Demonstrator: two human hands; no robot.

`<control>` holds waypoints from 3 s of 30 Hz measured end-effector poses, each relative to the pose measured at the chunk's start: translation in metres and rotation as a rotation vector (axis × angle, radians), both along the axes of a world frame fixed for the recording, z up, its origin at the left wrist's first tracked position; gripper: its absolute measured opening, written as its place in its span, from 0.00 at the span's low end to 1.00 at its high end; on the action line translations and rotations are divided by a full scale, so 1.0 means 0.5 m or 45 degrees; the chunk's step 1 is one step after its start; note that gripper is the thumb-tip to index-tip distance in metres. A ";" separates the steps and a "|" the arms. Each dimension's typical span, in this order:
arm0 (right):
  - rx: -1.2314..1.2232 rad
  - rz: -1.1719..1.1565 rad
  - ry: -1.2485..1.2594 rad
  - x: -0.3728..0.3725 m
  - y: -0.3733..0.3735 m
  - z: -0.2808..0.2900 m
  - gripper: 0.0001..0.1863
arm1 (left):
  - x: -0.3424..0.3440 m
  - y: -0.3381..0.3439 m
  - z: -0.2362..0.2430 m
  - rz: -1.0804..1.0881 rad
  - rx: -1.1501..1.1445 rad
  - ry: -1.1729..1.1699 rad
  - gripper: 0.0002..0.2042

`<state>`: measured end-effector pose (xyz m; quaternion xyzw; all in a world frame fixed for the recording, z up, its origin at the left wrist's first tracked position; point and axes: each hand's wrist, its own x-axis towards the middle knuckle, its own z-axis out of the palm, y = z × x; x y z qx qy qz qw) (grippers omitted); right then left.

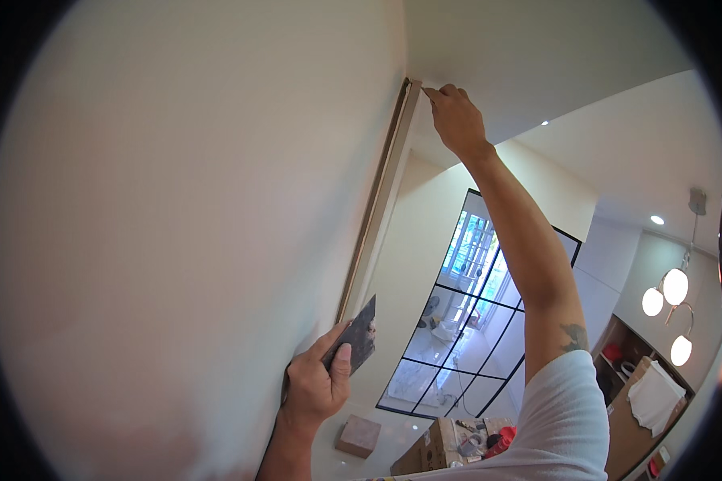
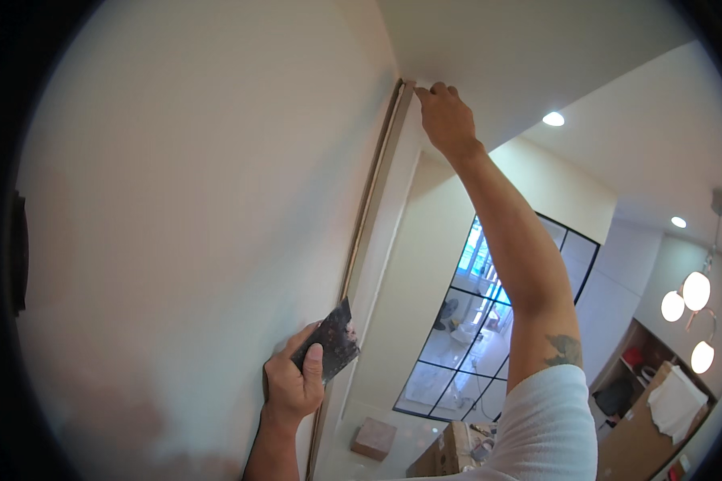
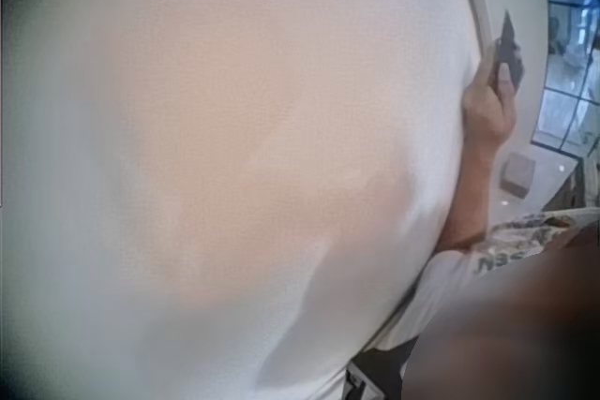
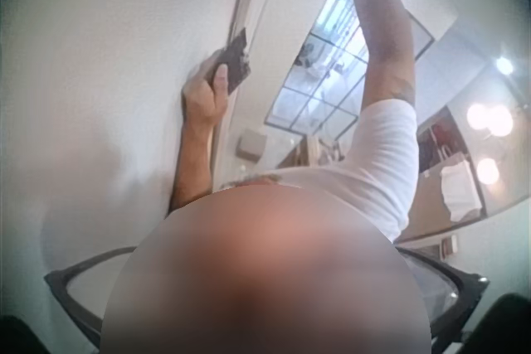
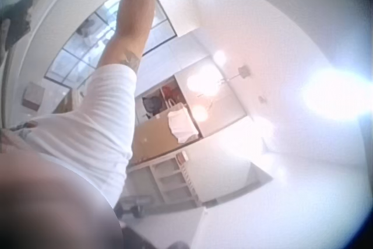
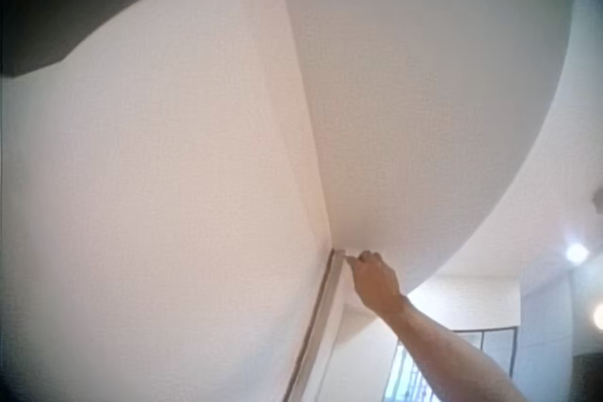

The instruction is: The person applies wall compound to the ceiling and wall using a putty knife and a hawk. They repeatedly scoop compound from the hawk and spread it along the ceiling edge and wall corner, smoothing the surface.

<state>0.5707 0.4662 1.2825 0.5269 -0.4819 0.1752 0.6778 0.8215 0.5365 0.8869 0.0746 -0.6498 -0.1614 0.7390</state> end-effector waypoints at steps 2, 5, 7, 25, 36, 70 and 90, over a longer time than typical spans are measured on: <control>-0.047 0.029 0.038 -0.008 -0.009 0.006 0.18 | -0.002 -0.001 -0.002 -0.023 0.006 0.007 0.15; -0.052 0.025 0.107 -0.007 -0.029 0.023 0.20 | -0.002 -0.001 -0.004 -0.048 0.039 -0.017 0.15; -0.079 -0.042 0.114 -0.001 -0.044 0.029 0.19 | -0.001 -0.001 -0.004 -0.056 0.045 -0.022 0.15; 0.200 -0.333 0.064 0.040 -0.055 0.084 0.17 | 0.003 0.000 0.001 0.010 -0.042 -0.035 0.15; 0.202 0.260 -0.323 0.006 0.026 0.066 0.13 | 0.007 0.006 0.000 -0.052 0.062 -0.078 0.14; 0.105 1.196 -1.133 0.002 -0.066 0.021 0.13 | -0.006 -0.009 0.001 0.001 -0.018 -0.042 0.15; -0.082 1.050 -1.085 -0.003 -0.124 0.042 0.15 | -0.019 -0.022 -0.010 -0.090 0.004 -0.055 0.15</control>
